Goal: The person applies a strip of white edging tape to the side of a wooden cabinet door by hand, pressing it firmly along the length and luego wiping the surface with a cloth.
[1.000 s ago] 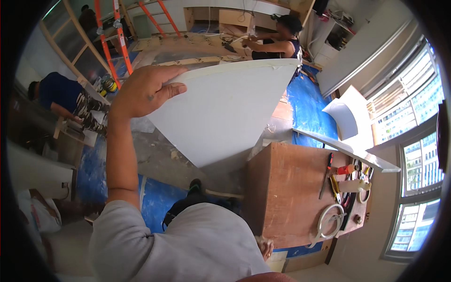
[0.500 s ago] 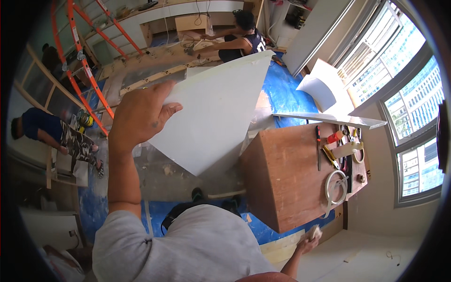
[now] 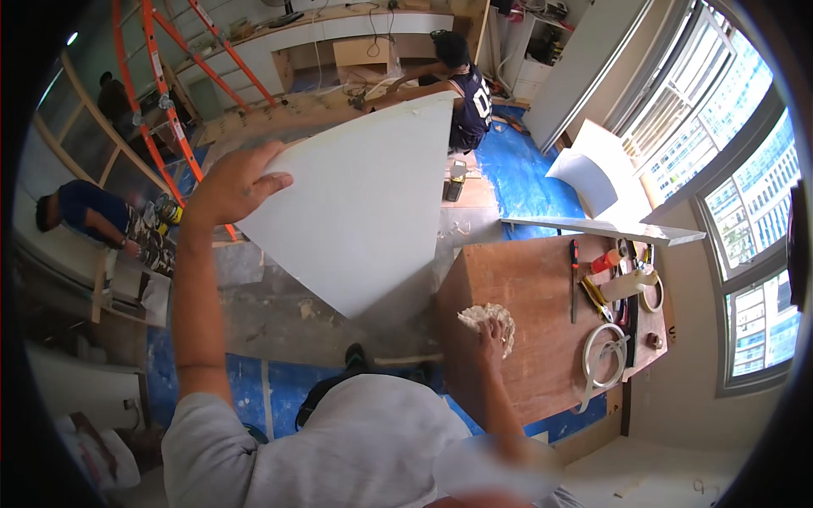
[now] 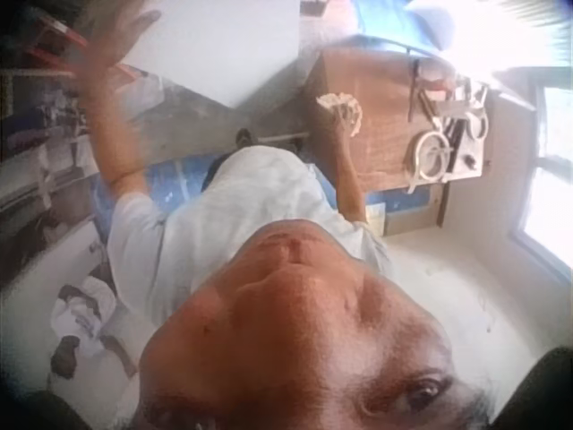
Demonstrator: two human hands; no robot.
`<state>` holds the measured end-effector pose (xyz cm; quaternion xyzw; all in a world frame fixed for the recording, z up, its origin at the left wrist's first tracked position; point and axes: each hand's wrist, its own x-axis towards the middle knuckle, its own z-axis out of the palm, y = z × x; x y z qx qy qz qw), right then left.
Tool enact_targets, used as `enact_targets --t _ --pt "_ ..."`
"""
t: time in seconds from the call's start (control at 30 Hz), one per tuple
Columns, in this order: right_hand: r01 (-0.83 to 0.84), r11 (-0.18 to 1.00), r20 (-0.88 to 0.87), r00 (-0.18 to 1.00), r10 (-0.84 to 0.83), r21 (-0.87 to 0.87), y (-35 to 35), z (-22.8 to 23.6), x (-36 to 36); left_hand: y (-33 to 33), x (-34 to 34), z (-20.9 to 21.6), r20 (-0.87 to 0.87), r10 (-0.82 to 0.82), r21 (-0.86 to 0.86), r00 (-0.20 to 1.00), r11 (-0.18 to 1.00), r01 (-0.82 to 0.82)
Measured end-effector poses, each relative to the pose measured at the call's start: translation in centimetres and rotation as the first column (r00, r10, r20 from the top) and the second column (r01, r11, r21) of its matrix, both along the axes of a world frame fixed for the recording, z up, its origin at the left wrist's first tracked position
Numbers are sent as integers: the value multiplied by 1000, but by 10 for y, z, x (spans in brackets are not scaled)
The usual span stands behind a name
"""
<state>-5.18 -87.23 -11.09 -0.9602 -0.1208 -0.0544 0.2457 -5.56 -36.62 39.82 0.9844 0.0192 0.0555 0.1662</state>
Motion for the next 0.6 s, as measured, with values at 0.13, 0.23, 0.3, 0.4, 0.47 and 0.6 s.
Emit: enact_targets --t 0.13,0.23,0.3,0.4,0.47,0.6 --pt "-201 979 -68 978 199 -27 -31 17 -46 -4 -4 5 -40 35 -21 999 999 -36" --pt "-234 970 -113 968 226 -64 -82 32 -129 -5 4 8 -68 65 87 996 994 -59" --pt "-208 975 -134 971 198 -72 -127 26 -194 -12 6 7 -62 142 229 988 965 -124" --pt "-82 996 -231 969 84 19 -181 27 -282 -43 22 1 117 156 265 981 947 -183" --pt "537 794 -769 623 -145 286 -250 -10 -338 -36 25 -11 121 287 269 950 912 -310" --pt "872 461 -89 453 -887 -163 -315 13 -377 -44 43 -24 156 409 291 899 851 -438"
